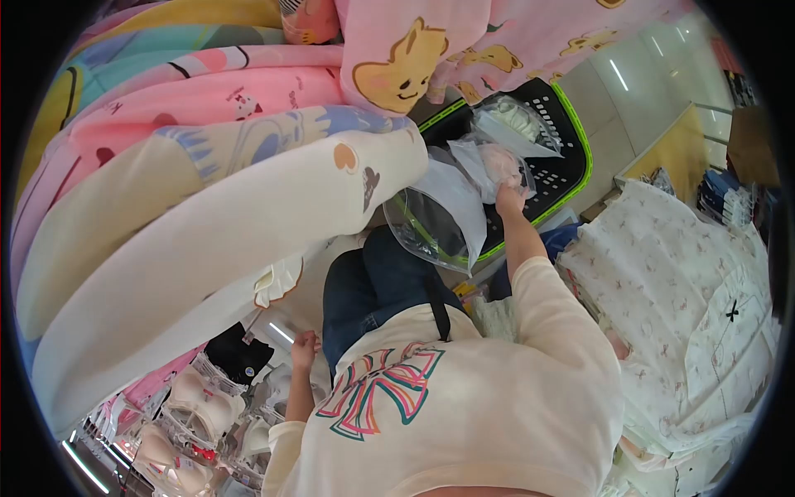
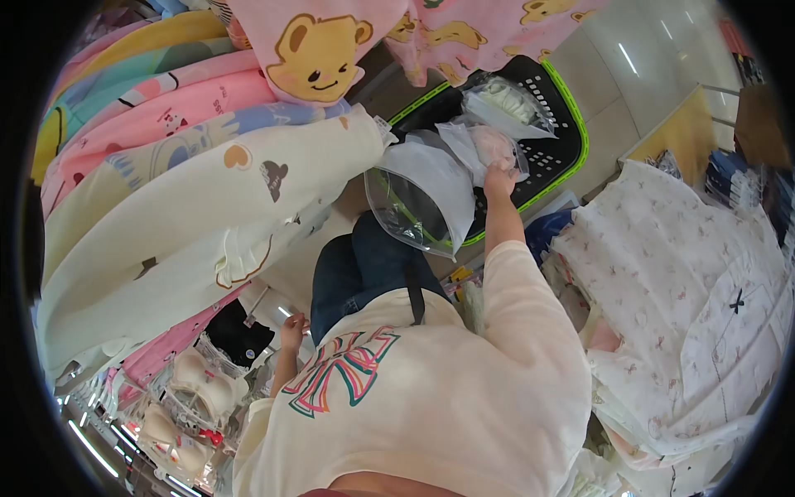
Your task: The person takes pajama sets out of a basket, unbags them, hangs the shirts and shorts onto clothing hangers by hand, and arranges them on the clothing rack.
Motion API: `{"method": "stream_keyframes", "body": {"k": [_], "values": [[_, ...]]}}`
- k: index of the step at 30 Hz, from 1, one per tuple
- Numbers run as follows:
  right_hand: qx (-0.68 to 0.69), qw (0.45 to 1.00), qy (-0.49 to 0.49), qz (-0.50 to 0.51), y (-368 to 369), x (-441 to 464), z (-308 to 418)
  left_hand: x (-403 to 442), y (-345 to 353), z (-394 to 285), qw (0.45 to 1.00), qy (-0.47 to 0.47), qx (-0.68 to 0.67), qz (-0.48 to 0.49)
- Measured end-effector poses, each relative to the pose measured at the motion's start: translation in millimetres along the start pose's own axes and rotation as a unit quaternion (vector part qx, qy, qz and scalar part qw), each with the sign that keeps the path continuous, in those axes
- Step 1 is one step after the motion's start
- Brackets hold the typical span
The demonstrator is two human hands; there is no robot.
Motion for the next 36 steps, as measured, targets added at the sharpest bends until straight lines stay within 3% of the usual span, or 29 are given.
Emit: {"method": "stream_keyframes", "body": {"k": [3,4,7,8,10,13,16,18,22,25,28,31,32,35,36], "values": [[0.003,0.996,-0.035,-0.079,1,-3,1,0,-1,-10,1.000,0.007,-0.001,-0.005],[-0.076,0.994,-0.034,-0.066,-2,0,0,1,-1,-13,1.000,0.021,-0.010,-0.001],[-0.080,0.992,-0.095,-0.005,-13,5,-3,9,1,-16,0.999,0.049,-0.007,0.009],[0.019,0.988,-0.144,-0.055,-23,-6,-6,20,7,-25,0.998,0.064,-0.006,0.012],[0.062,0.975,-0.178,-0.116,-48,-21,-28,34,19,-40,0.995,0.092,0.015,0.040],[0.137,0.936,-0.255,-0.198,-106,-81,-40,8,53,-112,0.983,0.166,0.046,0.070],[0.071,0.900,-0.352,-0.246,-185,-141,-27,-37,83,-184,0.969,0.201,0.033,0.142],[0.005,0.850,-0.455,-0.265,-234,-200,-4,-76,107,-227,0.948,0.220,-0.073,0.220],[0.039,0.860,-0.449,-0.238,-282,-271,18,-137,154,-291,0.887,0.308,-0.074,0.335],[-0.041,0.871,-0.462,-0.159,-306,-307,17,-177,168,-325,0.867,0.264,-0.125,0.403],[-0.078,0.828,-0.544,-0.114,-312,-361,37,-203,174,-337,0.854,0.195,-0.144,0.461],[-0.092,0.749,-0.646,-0.116,-272,-398,64,-235,175,-347,0.805,0.160,-0.233,0.521],[-0.127,0.752,-0.637,-0.112,-260,-408,71,-242,177,-346,0.842,0.197,-0.219,0.453],[-0.112,0.718,-0.683,-0.080,-285,-430,79,-215,173,-322,0.903,0.135,-0.091,0.397],[-0.134,0.724,-0.673,-0.065,-284,-421,79,-232,163,-326,0.900,0.079,-0.234,0.359]]}}
Point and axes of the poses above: each hand's wrist, its own x-axis towards the middle knuckle, its own y-axis out of the palm, z = x × y, the point moved 3 cm from there along x, towards the middle knuckle, and after that the axes turned 6 degrees about z, right-handed, at the moved point
